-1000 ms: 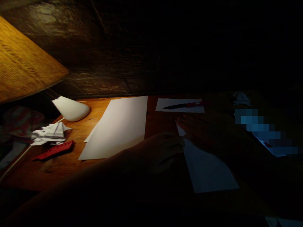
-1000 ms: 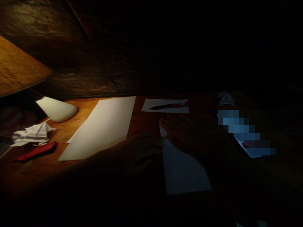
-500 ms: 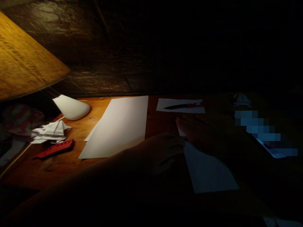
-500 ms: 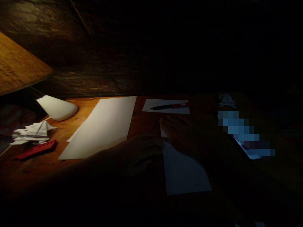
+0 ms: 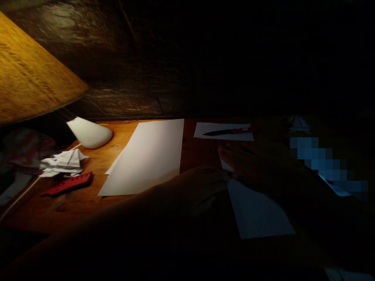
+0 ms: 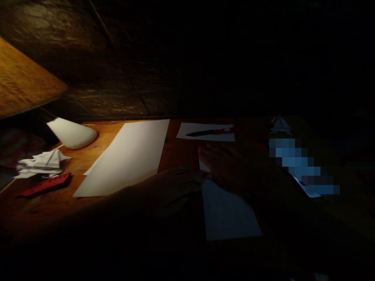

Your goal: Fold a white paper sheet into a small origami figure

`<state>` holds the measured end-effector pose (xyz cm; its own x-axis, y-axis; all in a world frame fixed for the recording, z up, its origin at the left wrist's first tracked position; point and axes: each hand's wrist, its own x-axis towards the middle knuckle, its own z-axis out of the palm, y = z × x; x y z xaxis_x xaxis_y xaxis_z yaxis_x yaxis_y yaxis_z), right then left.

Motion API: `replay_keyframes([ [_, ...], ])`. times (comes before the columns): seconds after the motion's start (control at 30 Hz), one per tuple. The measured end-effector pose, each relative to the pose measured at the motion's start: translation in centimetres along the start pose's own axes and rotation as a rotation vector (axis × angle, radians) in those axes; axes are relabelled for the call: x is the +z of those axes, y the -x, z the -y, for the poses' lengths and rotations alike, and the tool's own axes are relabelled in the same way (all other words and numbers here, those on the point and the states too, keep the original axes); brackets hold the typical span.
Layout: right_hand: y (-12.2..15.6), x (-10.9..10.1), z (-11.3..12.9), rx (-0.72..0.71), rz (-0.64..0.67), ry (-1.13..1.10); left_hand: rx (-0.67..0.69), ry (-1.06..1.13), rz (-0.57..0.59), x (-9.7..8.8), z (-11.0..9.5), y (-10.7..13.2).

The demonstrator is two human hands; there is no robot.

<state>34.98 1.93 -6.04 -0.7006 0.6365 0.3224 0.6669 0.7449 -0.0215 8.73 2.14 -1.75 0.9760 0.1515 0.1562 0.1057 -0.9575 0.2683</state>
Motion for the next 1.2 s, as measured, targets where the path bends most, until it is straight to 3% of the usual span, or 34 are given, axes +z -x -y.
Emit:
replay_keyframes([
  [1.0, -0.2, 0.1, -0.8, -0.04, 0.087, 0.076, -0.009, -0.032, 0.016, 0.0, 0.1, 0.1],
  [1.2, -0.1, -0.3, -1.1, -0.014, 0.063, -0.002, -0.006, -0.057, 0.003, 0.1, 0.1, 0.1],
])
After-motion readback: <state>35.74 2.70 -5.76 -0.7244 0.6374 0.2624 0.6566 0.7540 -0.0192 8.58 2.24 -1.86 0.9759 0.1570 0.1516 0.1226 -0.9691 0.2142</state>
